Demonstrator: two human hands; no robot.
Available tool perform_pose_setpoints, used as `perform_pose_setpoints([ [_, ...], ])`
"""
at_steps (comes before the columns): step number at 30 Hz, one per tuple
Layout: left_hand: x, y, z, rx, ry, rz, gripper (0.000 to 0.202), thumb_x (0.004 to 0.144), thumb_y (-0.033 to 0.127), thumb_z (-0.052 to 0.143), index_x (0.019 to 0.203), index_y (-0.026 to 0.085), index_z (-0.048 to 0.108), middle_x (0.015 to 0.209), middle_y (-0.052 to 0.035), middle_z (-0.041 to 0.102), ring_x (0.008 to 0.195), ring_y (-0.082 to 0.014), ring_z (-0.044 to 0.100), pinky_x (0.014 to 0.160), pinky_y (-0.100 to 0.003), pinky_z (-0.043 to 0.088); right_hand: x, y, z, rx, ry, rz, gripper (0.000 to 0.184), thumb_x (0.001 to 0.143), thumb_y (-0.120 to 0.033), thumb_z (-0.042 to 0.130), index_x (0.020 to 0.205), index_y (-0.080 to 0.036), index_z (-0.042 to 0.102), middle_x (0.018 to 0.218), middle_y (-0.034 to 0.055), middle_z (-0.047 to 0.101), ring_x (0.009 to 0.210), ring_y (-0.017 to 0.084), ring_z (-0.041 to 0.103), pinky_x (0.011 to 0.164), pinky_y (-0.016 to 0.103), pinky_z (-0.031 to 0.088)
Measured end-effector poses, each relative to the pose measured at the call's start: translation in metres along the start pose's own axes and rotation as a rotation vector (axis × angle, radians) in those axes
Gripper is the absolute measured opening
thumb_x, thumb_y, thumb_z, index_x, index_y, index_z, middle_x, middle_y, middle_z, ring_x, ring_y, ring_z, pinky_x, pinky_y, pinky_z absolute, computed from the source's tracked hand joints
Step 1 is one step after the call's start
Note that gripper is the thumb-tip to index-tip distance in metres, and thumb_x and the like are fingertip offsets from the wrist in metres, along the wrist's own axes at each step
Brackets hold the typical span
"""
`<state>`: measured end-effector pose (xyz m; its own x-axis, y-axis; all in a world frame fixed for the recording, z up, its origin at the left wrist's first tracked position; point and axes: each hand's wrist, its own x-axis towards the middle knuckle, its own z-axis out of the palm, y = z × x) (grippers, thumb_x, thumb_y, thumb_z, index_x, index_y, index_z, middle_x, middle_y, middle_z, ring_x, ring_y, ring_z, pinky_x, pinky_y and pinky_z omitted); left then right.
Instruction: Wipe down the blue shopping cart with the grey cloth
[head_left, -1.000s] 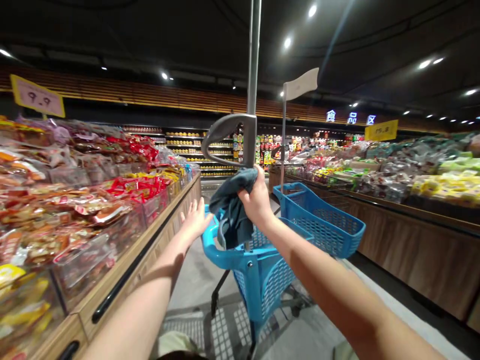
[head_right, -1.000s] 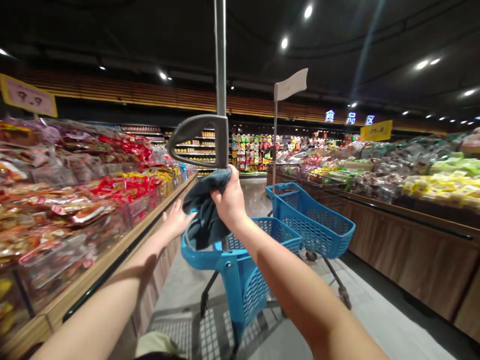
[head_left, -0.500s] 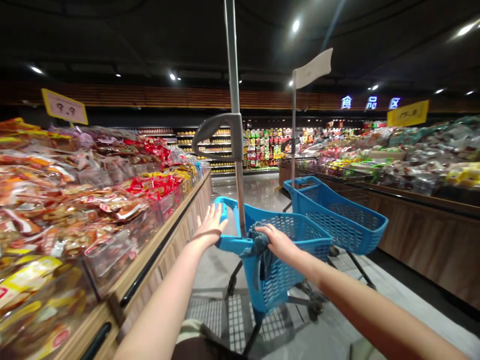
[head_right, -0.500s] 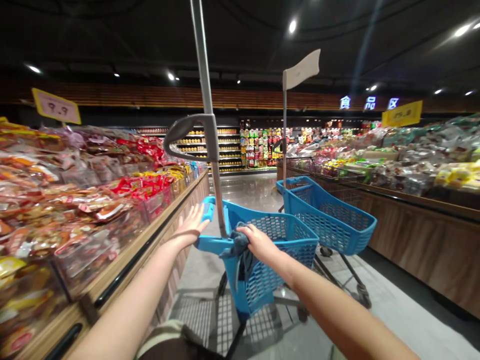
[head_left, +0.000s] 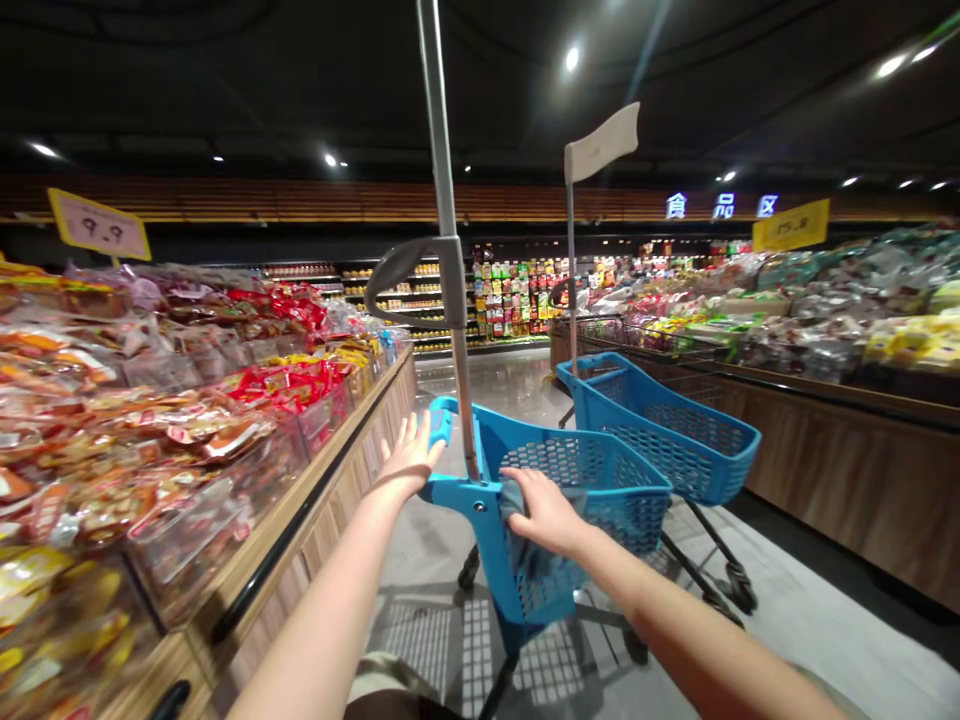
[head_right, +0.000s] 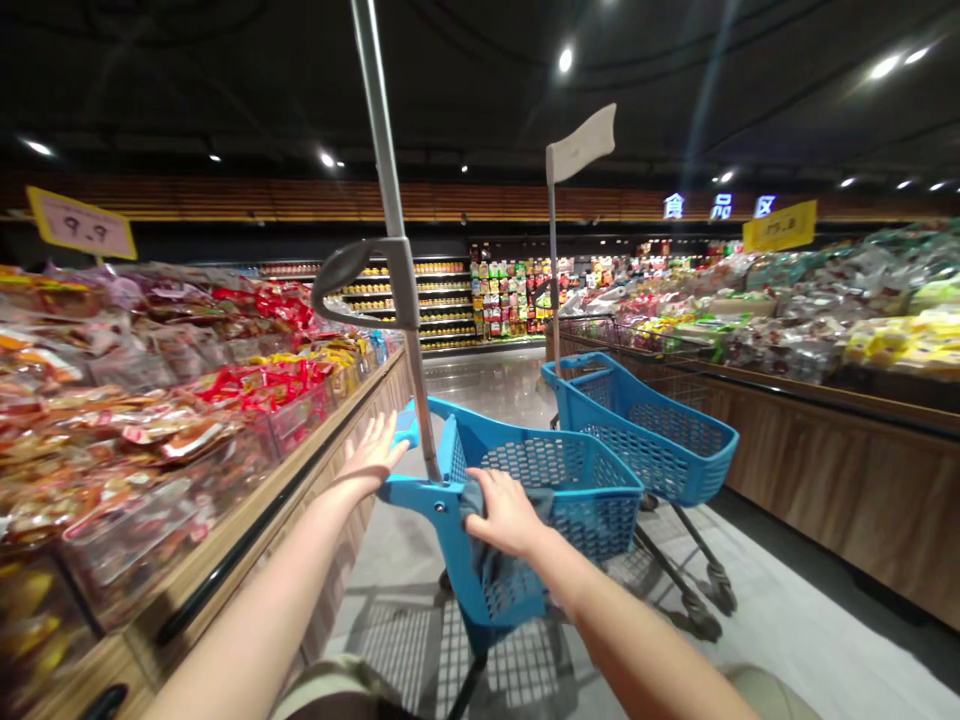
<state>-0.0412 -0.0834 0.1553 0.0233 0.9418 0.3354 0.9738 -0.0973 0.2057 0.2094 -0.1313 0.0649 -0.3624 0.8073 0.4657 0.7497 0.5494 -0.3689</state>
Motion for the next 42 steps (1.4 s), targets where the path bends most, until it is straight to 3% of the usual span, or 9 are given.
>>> perform_pose_setpoints([
  [5,-0.015,0.000,0.002,-0.101,0.198,0.028,0.068,0.094,0.031,0.034,0.155,0.021,0.007,0.161,-0.0095,0.014,0.148,-0.0255,0.012,0.117,-0.056,0.016,0.010,-0.035,0.011,0.004,0.052,-0.039,0.057,0.087,-0.047,0.059,0.135,-0.021,0.046,0.125,0.0099,0.056,0.116,0.027,0.049,0.099,0.041,0.038],
  [8,-0.032,0.009,0.007,-0.143,0.337,0.040,0.075,0.094,0.044,0.035,0.155,0.018,0.000,0.162,-0.0120,0.011,0.148,-0.0244,0.013,0.118,-0.052,0.017,0.010,-0.036,0.019,-0.066,0.077,-0.038,0.043,0.090,-0.039,0.057,0.129,-0.021,0.051,0.118,0.0093,0.060,0.111,0.026,0.053,0.096,0.039,0.041],
  [14,-0.031,0.024,0.021,0.081,0.336,-0.076,0.098,0.080,0.064,0.052,0.153,0.011,0.014,0.160,-0.0209,0.011,0.147,-0.0356,0.011,0.113,-0.065,0.010,0.012,-0.036,0.028,-0.102,0.108,-0.087,0.047,0.090,-0.032,0.059,0.133,-0.018,0.048,0.121,0.0102,0.061,0.109,0.025,0.055,0.095,0.038,0.044],
  [18,-0.026,0.016,0.028,0.071,0.400,-0.071,0.095,0.083,0.054,0.052,0.154,0.010,0.008,0.159,-0.0205,0.013,0.148,-0.0310,0.013,0.116,-0.059,0.012,-0.014,0.007,0.017,-0.161,0.056,-0.079,0.043,0.089,-0.027,0.058,0.130,-0.019,0.051,0.119,0.0099,0.063,0.108,0.024,0.057,0.094,0.038,0.044],
  [23,-0.029,0.007,0.030,-0.011,0.552,-0.044,0.100,0.081,0.046,0.058,0.153,0.006,0.001,0.158,-0.0274,0.007,0.147,-0.0360,0.010,0.115,-0.061,0.012,-0.093,0.108,-0.021,-0.329,0.070,-0.042,0.037,0.087,-0.025,0.059,0.123,-0.021,0.056,0.113,0.0088,0.066,0.106,0.025,0.060,0.102,0.045,0.038],
  [28,-0.045,0.037,0.030,-0.025,0.806,0.258,0.097,0.084,0.031,0.058,0.154,0.015,-0.007,0.161,-0.0193,-0.006,0.147,-0.0360,0.004,0.117,-0.060,0.011,-0.137,0.156,-0.045,-0.384,0.168,0.098,0.030,0.092,-0.035,0.053,0.118,-0.019,0.058,0.114,0.0089,0.066,0.105,0.025,0.060,0.100,0.044,0.039],
  [33,-0.049,0.086,0.060,0.016,0.507,0.507,0.078,0.089,0.025,0.047,0.155,0.016,0.005,0.161,-0.0133,0.013,0.147,-0.0266,0.017,0.119,-0.048,0.017,-0.125,0.137,-0.035,-0.419,0.192,0.214,0.032,0.091,-0.040,0.053,0.113,-0.018,0.060,0.105,0.0096,0.066,0.099,0.025,0.059,0.090,0.038,0.042],
  [37,-0.036,0.101,0.092,0.162,0.207,0.269,0.071,0.091,0.041,0.046,0.152,0.013,0.024,0.157,-0.0185,0.025,0.141,-0.0359,0.031,0.111,-0.057,0.029,-0.116,0.111,-0.028,-0.428,0.163,0.233,0.029,0.091,-0.040,0.054,0.111,-0.019,0.061,0.102,0.0090,0.066,0.096,0.025,0.059,0.087,0.037,0.041],
  [42,-0.023,0.088,0.100,0.265,0.118,0.111,0.072,0.092,0.053,0.036,0.151,0.013,0.028,0.155,-0.0211,0.029,0.135,-0.0404,0.039,0.106,-0.062,0.029,-0.081,0.058,-0.007,-0.423,0.105,0.212,0.030,0.090,-0.042,0.058,0.110,-0.021,0.059,0.100,0.0085,0.065,0.095,0.026,0.058,0.084,0.038,0.040],
])
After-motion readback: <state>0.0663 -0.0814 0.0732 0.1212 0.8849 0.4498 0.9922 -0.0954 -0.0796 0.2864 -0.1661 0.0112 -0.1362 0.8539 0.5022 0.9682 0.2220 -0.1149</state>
